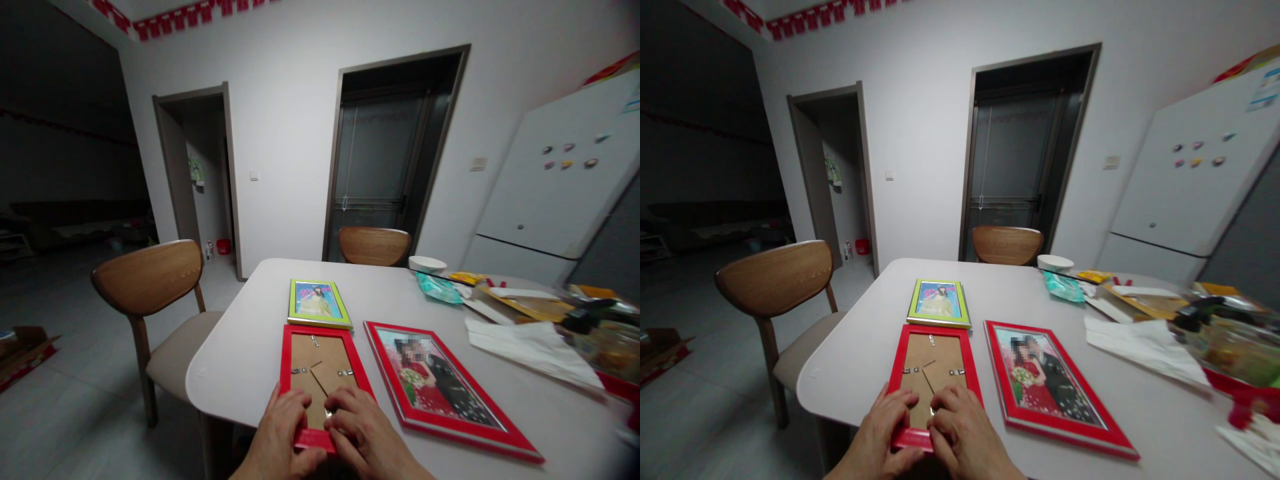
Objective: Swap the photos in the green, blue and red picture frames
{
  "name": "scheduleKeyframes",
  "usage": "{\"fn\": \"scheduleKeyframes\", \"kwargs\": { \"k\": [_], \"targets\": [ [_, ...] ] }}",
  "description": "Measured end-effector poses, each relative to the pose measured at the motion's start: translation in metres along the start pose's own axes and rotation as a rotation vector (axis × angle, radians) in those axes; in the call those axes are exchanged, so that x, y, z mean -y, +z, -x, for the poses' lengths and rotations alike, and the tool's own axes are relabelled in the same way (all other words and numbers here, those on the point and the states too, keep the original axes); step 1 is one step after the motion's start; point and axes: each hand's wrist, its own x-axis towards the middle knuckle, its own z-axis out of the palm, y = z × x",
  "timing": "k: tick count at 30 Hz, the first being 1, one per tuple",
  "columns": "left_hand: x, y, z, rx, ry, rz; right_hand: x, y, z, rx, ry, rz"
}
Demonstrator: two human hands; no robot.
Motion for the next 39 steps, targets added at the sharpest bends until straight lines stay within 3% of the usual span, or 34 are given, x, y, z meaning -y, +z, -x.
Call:
{"fn": "scheduleKeyframes", "kwargs": {
  "k": [20,39],
  "targets": [
    [-0.013,-0.009,-0.003,0.012,-0.060,0.024,0.000,-0.001,0.001,0.003,-0.007,-0.023],
    [-0.011,-0.008,-0.001,0.038,-0.070,-0.005,-0.001,0.001,0.002,-0.013,0.003,-0.018]
  ]
}}
